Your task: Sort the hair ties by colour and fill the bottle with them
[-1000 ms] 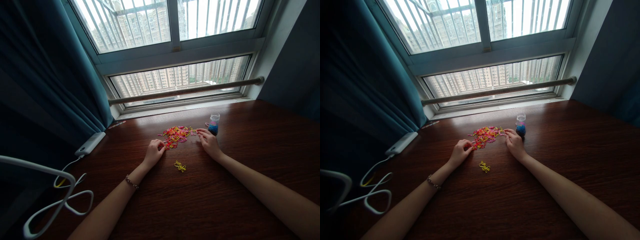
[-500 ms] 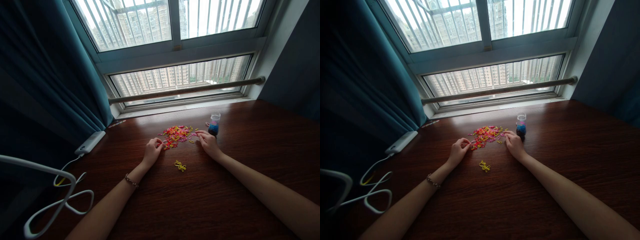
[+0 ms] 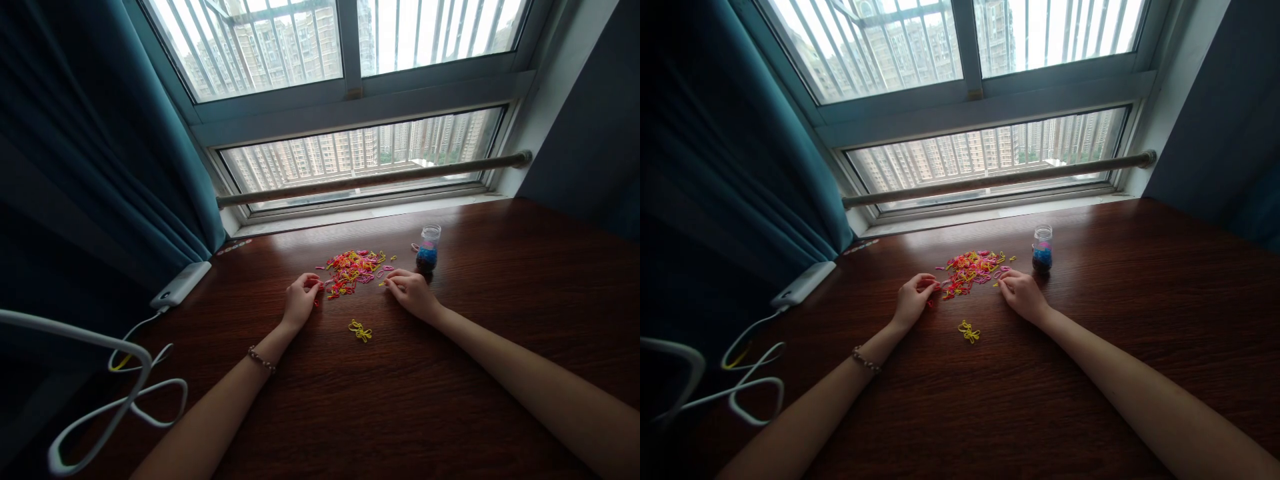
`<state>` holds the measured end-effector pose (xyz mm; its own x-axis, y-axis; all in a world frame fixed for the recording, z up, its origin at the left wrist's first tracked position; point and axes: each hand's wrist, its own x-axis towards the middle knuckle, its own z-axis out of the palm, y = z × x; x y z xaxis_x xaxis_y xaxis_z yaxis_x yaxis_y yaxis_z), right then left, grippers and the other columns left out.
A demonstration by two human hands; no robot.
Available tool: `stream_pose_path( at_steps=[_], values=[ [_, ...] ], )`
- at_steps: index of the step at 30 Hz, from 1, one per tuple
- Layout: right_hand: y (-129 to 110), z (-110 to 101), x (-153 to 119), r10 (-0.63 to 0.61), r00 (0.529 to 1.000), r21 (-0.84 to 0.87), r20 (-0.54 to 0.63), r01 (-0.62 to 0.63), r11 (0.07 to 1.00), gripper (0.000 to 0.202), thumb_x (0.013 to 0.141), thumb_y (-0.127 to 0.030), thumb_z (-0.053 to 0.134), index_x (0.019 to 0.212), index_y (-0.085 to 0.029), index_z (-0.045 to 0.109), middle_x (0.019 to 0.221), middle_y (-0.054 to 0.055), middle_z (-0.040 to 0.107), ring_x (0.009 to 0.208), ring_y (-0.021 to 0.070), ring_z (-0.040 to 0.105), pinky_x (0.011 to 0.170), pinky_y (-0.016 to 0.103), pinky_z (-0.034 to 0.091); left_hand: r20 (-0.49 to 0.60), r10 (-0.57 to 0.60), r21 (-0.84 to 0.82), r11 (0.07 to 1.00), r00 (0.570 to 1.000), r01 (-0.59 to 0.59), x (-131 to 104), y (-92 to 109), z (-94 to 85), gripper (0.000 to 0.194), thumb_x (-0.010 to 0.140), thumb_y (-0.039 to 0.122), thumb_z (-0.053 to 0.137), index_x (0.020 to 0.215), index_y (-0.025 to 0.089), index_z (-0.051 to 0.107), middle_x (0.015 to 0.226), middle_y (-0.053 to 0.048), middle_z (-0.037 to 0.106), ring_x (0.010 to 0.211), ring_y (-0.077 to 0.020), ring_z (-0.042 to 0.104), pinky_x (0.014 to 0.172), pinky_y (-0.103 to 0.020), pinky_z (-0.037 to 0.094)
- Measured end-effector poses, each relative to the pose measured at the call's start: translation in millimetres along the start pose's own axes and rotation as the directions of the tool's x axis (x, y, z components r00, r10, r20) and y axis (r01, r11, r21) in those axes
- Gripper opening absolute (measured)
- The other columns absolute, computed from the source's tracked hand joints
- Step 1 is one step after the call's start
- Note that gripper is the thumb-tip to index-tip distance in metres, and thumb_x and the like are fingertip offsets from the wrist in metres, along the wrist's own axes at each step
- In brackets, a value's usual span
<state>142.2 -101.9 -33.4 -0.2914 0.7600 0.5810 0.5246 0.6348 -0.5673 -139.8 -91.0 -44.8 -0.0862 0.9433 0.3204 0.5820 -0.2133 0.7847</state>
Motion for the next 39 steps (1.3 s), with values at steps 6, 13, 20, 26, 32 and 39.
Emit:
stream_pose_path(
  at_steps=[6,13,20,26,32,39],
  values=[
    [-40,-1,-7,-0.107,0.984,0.225,0.144,0.073,0.972,0.026,0.085,-0.026,0.045,0.075,-0.017,0.068,0.08,0.005,0.066,0.072,0.0146,0.061,0.066,0.025,0.047,-0.044,0.085,0.152,0.985,0.995,-0.078,-1,7,-2.8,0.019,0.076,0.025,0.053,0.094,0.019,0.058,0.093,-0.005,0.062,0.082,-0.0171,0.059,0.072,-0.029,0.046],
    [-41,6,-4,-0.12,0.98,0.186,0.16,0.09,0.978,0.026,0.087,-0.026,0.041,0.092,-0.017,0.065,0.102,0.008,0.063,0.099,0.0178,0.055,0.089,0.032,0.043,0.102,0.266,0.478,0.832,0.959,-0.282,-12,33,-1.5,0.018,0.073,0.037,0.057,0.068,0.02,0.06,0.081,-0.004,0.058,0.086,-0.0207,0.048,0.077,-0.034,0.038],
    [23,21,14,0.246,0.969,-0.309,0.033,-0.225,0.924,0.055,0.085,-0.041,0.042,0.123,-0.002,0.044,0.134,0.022,0.033,0.125,0.0291,0.026,0.102,0.042,0.026,0.206,0.273,0.453,0.825,0.94,-0.339,-12,31,0.1,0.01,0.074,0.029,0.057,0.069,0.022,0.063,0.083,-0.002,0.059,0.086,-0.0198,0.046,0.077,-0.033,0.037],
    [29,23,18,0.357,0.926,-0.441,0.121,-0.272,0.855,0.063,0.084,-0.05,0.036,0.128,-0.004,0.039,0.14,0.018,0.023,0.128,0.0292,0.021,0.101,0.04,0.025,0.139,0.292,0.395,0.86,0.946,-0.323,-10,27,0.2,0.007,0.073,0.023,0.058,0.068,0.019,0.061,0.083,-0.002,0.061,0.087,-0.0192,0.049,0.078,-0.033,0.039],
    [30,21,26,0.411,0.904,-0.498,0.114,-0.306,0.811,0.055,0.085,-0.047,0.035,0.121,-0.006,0.047,0.133,0.016,0.037,0.118,0.0309,0.034,0.097,0.042,0.029,0.038,0.229,0.269,0.935,0.973,-0.231,-9,20,-2.9,0.009,0.075,0.025,0.055,0.075,0.018,0.06,0.077,-0.002,0.061,0.075,-0.0162,0.056,0.073,-0.03,0.043],
    [25,21,24,0.181,0.981,-0.301,-0.07,-0.194,0.934,0.036,0.085,-0.036,0.041,0.106,-0.012,0.058,0.113,0.014,0.055,0.108,0.0261,0.044,0.093,0.041,0.036,0.111,0.242,-0.03,0.97,0.964,-0.24,-12,21,-2.2,0.018,0.077,0.03,0.056,0.089,0.016,0.059,0.085,-0.004,0.062,0.08,-0.0158,0.059,0.07,-0.027,0.048]
  ],
)
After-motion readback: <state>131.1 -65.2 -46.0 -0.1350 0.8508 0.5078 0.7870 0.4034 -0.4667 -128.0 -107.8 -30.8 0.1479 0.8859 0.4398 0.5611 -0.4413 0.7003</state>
